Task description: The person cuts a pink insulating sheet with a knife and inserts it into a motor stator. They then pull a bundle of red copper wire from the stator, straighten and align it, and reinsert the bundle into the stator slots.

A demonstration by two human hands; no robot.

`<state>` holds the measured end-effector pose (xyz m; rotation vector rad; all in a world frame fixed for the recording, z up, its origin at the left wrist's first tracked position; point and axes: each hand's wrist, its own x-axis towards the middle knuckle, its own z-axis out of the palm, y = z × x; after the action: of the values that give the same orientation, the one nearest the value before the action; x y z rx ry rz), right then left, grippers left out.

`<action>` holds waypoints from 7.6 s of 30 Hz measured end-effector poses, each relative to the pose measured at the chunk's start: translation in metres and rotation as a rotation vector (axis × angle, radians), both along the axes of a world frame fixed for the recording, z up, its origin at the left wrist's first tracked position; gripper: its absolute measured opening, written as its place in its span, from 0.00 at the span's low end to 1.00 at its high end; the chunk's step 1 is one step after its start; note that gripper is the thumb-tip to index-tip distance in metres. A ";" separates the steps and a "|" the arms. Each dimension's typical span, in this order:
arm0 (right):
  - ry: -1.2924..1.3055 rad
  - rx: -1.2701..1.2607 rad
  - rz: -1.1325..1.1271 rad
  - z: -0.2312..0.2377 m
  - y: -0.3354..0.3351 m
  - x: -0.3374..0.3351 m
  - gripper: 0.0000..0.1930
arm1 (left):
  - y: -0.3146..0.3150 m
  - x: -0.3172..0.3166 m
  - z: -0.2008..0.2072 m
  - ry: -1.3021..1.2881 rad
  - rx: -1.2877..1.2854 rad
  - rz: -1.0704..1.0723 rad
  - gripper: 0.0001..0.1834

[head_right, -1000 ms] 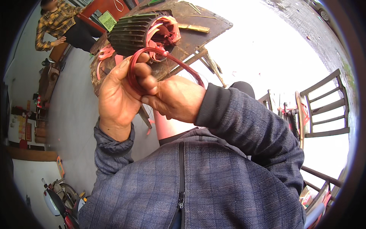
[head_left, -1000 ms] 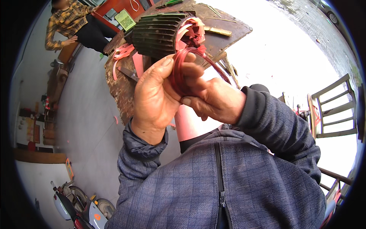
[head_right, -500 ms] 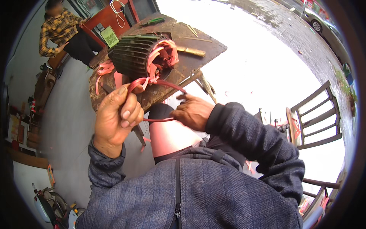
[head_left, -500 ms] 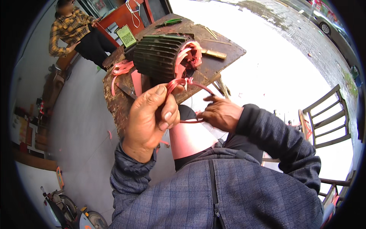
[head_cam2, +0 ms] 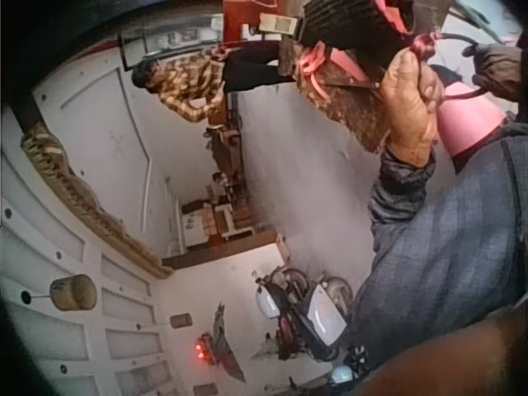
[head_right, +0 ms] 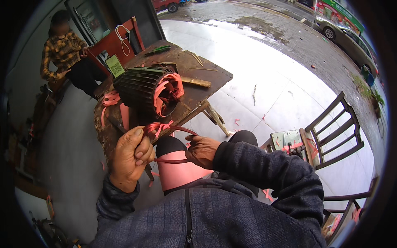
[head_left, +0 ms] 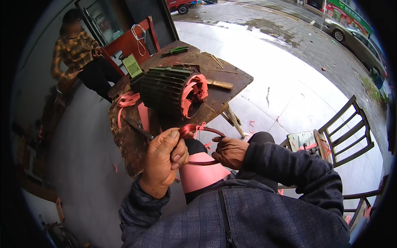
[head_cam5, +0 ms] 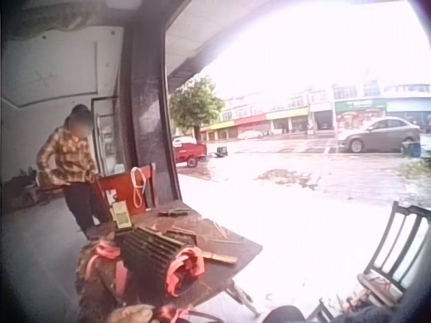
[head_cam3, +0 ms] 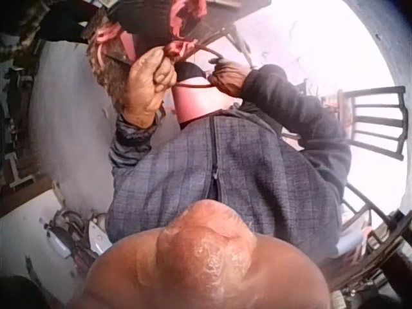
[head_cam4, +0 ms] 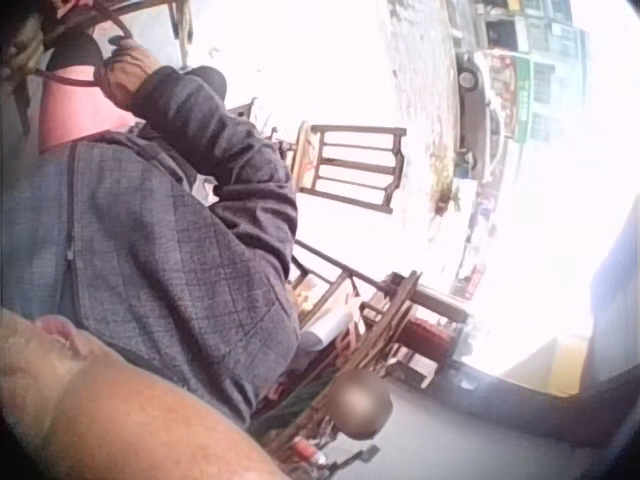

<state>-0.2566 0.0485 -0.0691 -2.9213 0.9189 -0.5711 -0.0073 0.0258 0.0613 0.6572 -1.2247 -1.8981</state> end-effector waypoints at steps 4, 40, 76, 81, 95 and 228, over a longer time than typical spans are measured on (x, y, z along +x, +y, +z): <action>-0.309 0.344 -0.071 0.017 0.004 0.028 0.05 | 0.006 -0.019 -0.012 0.031 -0.027 0.056 0.18; -0.200 0.397 -0.027 0.014 0.031 0.021 0.08 | -0.002 -0.007 -0.004 0.051 0.127 -0.033 0.15; -0.477 0.072 -0.073 0.010 -0.002 0.067 0.07 | -0.016 0.003 -0.021 0.013 -0.179 0.157 0.18; 0.000 0.046 -0.126 0.007 -0.013 0.047 0.05 | -0.013 0.027 -0.008 -0.034 -0.207 0.194 0.18; -0.746 -0.016 -0.139 0.056 -0.042 0.054 0.17 | -0.011 0.030 -0.011 -0.138 -0.286 0.227 0.17; -0.555 -0.183 -0.180 0.040 -0.006 0.018 0.19 | 0.024 -0.028 -0.042 -0.055 0.261 0.096 0.22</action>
<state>-0.2384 0.0426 -0.0294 -2.5862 1.0870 -1.4474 -0.0356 0.0496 0.0192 0.8947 -0.9682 -1.9872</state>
